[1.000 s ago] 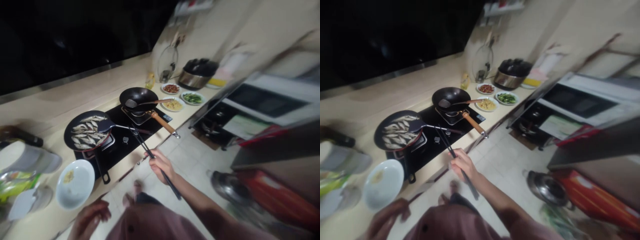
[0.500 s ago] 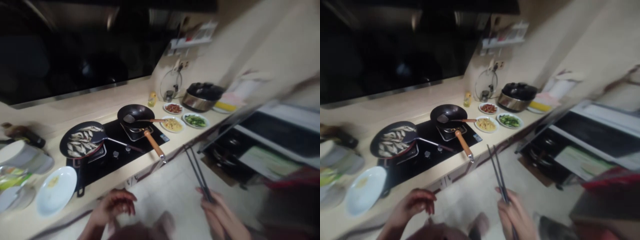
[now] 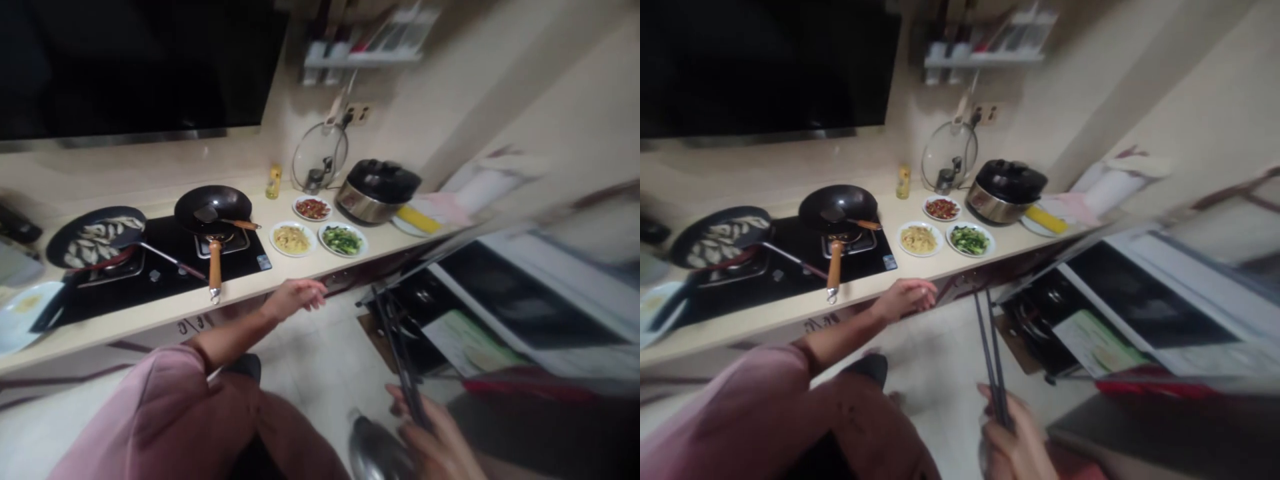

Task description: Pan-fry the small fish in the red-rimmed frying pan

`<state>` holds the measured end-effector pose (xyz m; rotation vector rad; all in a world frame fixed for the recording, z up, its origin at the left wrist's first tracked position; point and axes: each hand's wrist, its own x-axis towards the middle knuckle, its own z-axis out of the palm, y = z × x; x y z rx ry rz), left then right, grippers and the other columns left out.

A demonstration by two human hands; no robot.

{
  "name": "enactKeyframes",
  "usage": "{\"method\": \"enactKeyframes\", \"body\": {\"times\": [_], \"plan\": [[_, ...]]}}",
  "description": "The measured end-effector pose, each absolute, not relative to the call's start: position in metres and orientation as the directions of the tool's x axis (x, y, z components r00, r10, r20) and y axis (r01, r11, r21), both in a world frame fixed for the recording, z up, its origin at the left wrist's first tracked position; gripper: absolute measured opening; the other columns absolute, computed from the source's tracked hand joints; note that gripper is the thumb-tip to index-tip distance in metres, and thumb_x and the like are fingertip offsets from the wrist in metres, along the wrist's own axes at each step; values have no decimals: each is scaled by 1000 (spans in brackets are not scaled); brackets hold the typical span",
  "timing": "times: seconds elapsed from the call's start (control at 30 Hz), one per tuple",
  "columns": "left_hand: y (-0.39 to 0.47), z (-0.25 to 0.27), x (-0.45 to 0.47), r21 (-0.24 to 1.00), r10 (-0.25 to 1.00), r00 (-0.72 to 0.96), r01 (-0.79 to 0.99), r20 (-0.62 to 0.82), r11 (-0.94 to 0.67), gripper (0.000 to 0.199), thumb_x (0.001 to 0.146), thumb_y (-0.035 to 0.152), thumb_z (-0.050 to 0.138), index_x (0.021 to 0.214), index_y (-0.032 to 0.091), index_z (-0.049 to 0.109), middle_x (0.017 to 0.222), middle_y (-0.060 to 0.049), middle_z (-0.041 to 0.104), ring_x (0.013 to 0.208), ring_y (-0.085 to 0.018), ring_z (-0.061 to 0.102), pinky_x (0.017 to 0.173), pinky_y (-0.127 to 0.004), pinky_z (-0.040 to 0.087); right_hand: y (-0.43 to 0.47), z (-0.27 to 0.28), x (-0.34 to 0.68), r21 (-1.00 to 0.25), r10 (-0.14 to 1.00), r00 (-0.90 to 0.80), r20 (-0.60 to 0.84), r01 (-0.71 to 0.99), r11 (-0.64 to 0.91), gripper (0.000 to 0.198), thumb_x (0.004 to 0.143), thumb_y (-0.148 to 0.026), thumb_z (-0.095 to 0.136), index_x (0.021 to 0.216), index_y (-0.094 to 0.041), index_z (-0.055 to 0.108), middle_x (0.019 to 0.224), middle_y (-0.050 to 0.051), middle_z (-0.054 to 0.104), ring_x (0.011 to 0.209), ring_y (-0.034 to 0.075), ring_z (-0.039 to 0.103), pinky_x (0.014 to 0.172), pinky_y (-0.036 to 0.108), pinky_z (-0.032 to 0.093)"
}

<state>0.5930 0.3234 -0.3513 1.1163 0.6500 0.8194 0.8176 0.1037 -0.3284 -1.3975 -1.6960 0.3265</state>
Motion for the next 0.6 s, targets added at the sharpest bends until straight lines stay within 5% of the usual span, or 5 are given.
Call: {"method": "enactKeyframes", "body": {"times": [0.1, 0.2, 0.33, 0.6], "plan": [[378, -357, 643, 985, 978, 179, -117, -103, 125, 38, 93, 46, 63, 100, 8, 70, 83, -13, 72, 66, -13, 61, 65, -27, 48, 121, -325, 819, -687, 871, 160, 465, 686, 241, 47, 80, -27, 54, 120, -49, 67, 89, 2, 75, 63, 30, 70, 46, 48, 56], [450, -360, 675, 995, 994, -60, -43, -92, 90, 31, 100, 32, 52, 109, 6, 66, 99, -17, 72, 81, -16, 64, 79, -31, 49, 141, -322, 825, -674, 854, 173, 490, 697, 246, 35, 84, -28, 52, 109, -41, 71, 87, 5, 73, 67, 30, 71, 51, 46, 58], [552, -368, 686, 997, 944, -330, 68, -15, 40, 26, 98, 16, 52, 121, 5, 61, 125, -20, 66, 114, -20, 61, 103, -31, 42, 173, -320, 845, -605, 850, 59, 524, 727, 323, 20, 88, -28, 51, 86, -33, 70, 81, 5, 71, 74, 26, 72, 56, 38, 59], [721, -399, 671, 972, 776, -630, 206, 43, 114, 23, 92, 9, 58, 115, 10, 59, 132, -22, 56, 135, -28, 47, 117, -41, 29, 290, -332, 916, -549, 855, -50, 517, 746, 376, 18, 93, -24, 50, 81, -24, 64, 113, 8, 71, 87, 17, 70, 66, 25, 56]]}}
